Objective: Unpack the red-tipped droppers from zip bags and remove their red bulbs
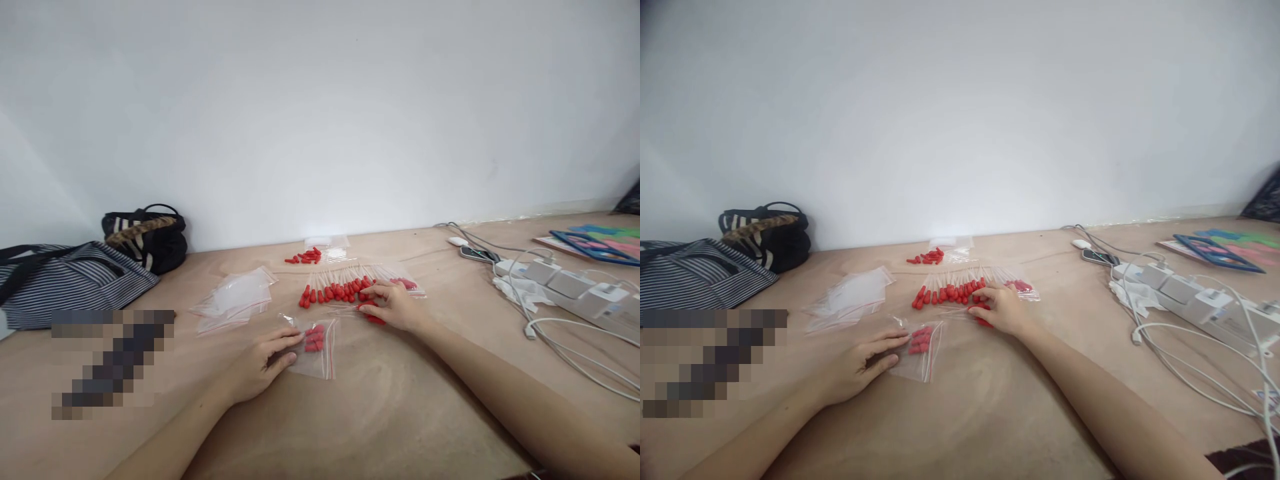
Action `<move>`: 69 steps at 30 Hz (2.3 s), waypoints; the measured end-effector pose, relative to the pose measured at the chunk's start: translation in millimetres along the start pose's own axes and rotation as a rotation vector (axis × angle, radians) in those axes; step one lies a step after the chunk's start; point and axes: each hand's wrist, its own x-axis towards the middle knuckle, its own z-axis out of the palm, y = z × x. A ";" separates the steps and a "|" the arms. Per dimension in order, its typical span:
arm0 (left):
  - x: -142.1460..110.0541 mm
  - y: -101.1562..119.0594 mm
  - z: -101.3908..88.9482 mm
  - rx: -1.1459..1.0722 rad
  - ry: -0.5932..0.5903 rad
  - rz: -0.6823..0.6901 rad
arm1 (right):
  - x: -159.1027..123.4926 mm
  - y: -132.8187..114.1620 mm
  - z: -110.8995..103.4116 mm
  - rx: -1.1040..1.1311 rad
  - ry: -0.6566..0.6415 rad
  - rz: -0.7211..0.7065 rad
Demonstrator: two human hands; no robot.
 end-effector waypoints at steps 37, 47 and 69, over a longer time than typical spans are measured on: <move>4.7 8.3 11.8 -0.069 0.022 0.026 | -17.8 -77.5 41.4 0.103 -0.272 0.095; 2.6 -6.3 3.7 -0.071 0.028 -0.067 | -18.9 -61.2 20.2 0.084 -0.249 0.087; -4.6 -13.9 -20.2 0.075 0.159 -0.320 | -15.9 -51.4 -12.2 -0.338 -0.443 -0.173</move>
